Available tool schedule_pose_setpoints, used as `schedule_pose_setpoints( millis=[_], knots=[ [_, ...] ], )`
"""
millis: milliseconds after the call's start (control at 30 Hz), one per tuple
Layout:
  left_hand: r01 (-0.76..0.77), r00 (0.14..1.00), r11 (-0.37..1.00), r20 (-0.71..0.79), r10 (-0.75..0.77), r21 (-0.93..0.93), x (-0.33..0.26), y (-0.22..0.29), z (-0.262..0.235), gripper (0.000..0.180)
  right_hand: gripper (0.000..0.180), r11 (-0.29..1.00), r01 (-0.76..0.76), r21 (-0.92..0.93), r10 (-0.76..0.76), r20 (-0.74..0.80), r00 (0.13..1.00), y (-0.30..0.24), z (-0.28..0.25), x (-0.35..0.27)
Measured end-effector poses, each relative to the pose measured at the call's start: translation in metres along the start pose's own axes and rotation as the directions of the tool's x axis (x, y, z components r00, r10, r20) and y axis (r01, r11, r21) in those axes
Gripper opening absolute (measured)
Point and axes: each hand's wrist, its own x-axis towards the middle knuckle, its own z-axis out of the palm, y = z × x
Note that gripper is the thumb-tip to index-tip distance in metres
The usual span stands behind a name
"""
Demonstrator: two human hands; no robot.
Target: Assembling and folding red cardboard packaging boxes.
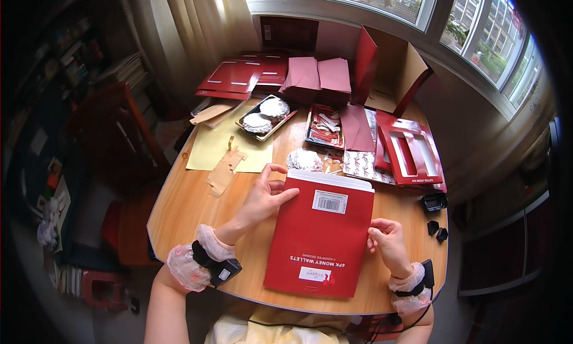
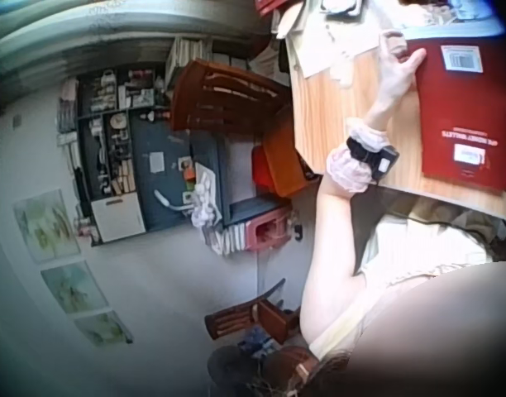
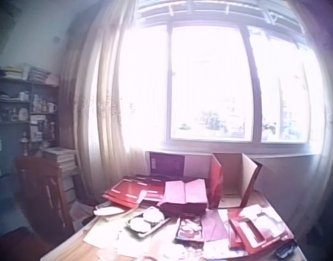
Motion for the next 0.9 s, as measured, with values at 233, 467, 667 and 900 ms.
schedule_pose_setpoints(
  millis=[233,467,667,900],
  knots=[
    [-0.033,0.999,0.999,-0.022,0.034,0.025,-0.002,0.006,0.002,0.042,0.009,1.000,-0.007,0.022,0.008,-0.018,1.000,-0.001,0.001,0.001],
    [-0.034,0.999,0.998,0.032,0.032,0.053,-0.001,0.007,-0.002,0.033,0.009,0.999,-0.012,0.040,0.013,-0.015,1.000,0.001,-0.003,0.002],
    [-0.020,1.000,0.996,-0.005,0.020,0.091,-0.003,0.012,-0.001,0.032,0.010,0.999,-0.016,0.049,0.015,0.022,1.000,0.001,-0.005,0.001],
    [-0.053,0.998,0.982,0.046,0.046,0.179,-0.007,0.012,0.007,0.028,0.016,0.977,0.089,-0.196,-0.106,-0.082,0.991,-0.006,0.007,0.003]
  ],
)
